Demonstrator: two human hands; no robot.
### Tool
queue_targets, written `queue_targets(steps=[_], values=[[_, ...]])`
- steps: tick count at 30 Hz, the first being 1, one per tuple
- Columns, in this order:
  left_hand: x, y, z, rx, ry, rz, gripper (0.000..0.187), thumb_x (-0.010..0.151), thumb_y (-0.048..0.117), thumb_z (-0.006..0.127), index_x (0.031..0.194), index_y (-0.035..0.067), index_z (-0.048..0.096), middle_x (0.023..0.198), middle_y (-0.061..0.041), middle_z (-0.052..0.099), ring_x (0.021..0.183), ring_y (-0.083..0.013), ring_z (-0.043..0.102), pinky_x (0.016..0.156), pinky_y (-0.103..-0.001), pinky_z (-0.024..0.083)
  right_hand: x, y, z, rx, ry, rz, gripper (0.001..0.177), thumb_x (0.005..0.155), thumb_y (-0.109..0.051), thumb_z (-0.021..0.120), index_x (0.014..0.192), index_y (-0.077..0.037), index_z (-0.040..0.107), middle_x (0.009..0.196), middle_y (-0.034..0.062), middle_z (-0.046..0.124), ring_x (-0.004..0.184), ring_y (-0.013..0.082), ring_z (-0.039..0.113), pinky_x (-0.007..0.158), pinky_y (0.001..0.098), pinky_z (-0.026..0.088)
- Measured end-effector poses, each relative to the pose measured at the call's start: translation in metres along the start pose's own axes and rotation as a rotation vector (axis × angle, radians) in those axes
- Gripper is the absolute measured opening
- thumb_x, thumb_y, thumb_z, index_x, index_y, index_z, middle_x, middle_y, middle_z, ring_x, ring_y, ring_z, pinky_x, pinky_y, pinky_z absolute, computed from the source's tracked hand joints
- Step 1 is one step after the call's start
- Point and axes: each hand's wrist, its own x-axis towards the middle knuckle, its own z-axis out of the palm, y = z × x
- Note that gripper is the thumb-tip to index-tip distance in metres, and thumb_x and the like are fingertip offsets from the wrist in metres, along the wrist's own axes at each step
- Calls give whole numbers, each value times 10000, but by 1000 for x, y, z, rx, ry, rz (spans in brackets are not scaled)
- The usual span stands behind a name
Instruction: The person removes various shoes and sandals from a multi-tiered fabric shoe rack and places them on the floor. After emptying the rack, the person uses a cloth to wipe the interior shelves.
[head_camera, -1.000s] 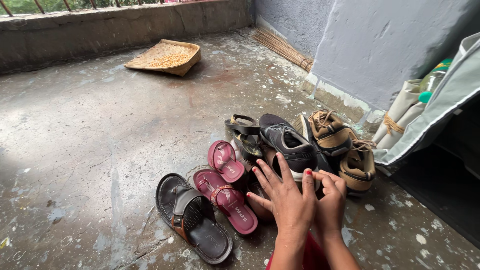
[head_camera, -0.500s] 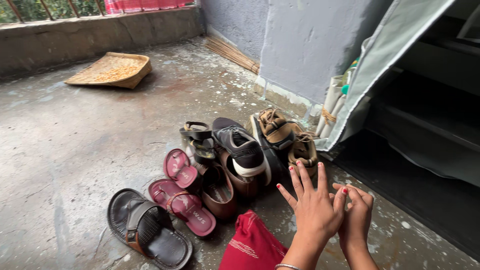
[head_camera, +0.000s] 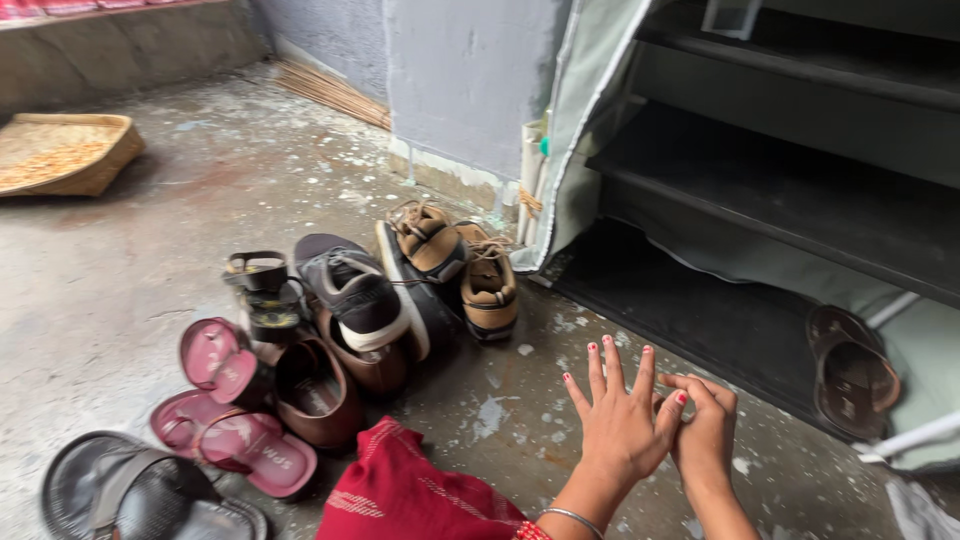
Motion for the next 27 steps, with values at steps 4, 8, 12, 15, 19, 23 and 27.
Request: queue_targets(steps=[4, 8, 12, 15, 19, 23, 27], values=[[14, 4, 36, 32, -59, 63, 748, 982, 588, 423, 1591, 160, 346, 1681, -266, 92, 1559, -441, 4, 1148, -727, -15, 20, 32, -23, -124, -20, 28, 275, 786, -91, 826, 1053, -112, 766, 1226, 131, 572, 1241, 304, 509, 1005, 406, 454], [33, 12, 72, 41, -135, 150, 737, 986, 585, 424, 1583, 156, 370, 1671, -250, 167, 1556, -435, 85, 1160, -709, 50, 51, 79, -44, -159, -54, 120, 319, 783, -60, 765, 1079, -177, 783, 1263, 127, 569, 1239, 304, 539, 982, 397, 514], [56, 22, 112, 63, -150, 266, 710, 1005, 572, 426, 1561, 131, 418, 1660, -247, 239, 1557, -417, 139, 1184, -669, 96, 89, 141, -73, -318, -37, 158, 388, 743, -203, 846, 1126, -204, 785, 1268, 144, 594, 1274, 325, 527, 1063, 419, 474], [73, 30, 143, 17, -189, 275, 704, 1007, 569, 428, 1547, 118, 443, 1649, -231, 284, 1567, -390, 162, 1207, -635, 116, 116, 187, -96, -390, -35, 302, 494, 713, -294, 899, 1182, -221, 761, 1337, 176, 541, 1281, 371, 491, 1039, 452, 468], [90, 38, 179, -23, -226, 276, 698, 1007, 559, 428, 1542, 112, 448, 1648, -231, 292, 1560, -392, 168, 1197, -633, 127, 150, 240, -116, -551, -27, 400, 612, 683, -336, 921, 1261, -261, 735, 1374, 204, 534, 1315, 401, 480, 1087, 470, 445], [100, 36, 205, -64, -243, 243, 693, 1008, 561, 434, 1538, 114, 461, 1647, -235, 295, 1559, -399, 175, 1201, -619, 139, 171, 280, -131, -638, -36, 358, 759, 663, -370, 936, 1361, -245, 666, 1421, 228, 491, 1325, 450, 461, 1101, 497, 428], [107, 31, 221, -128, -263, 204, 694, 1004, 562, 437, 1535, 118, 467, 1650, -230, 296, 1559, -404, 182, 1205, -597, 156, 177, 300, -139, -648, -55, 425, 825, 677, -407, 914, 1427, -242, 613, 1511, 214, 408, 1335, 487, 407, 1093, 531, 422]])
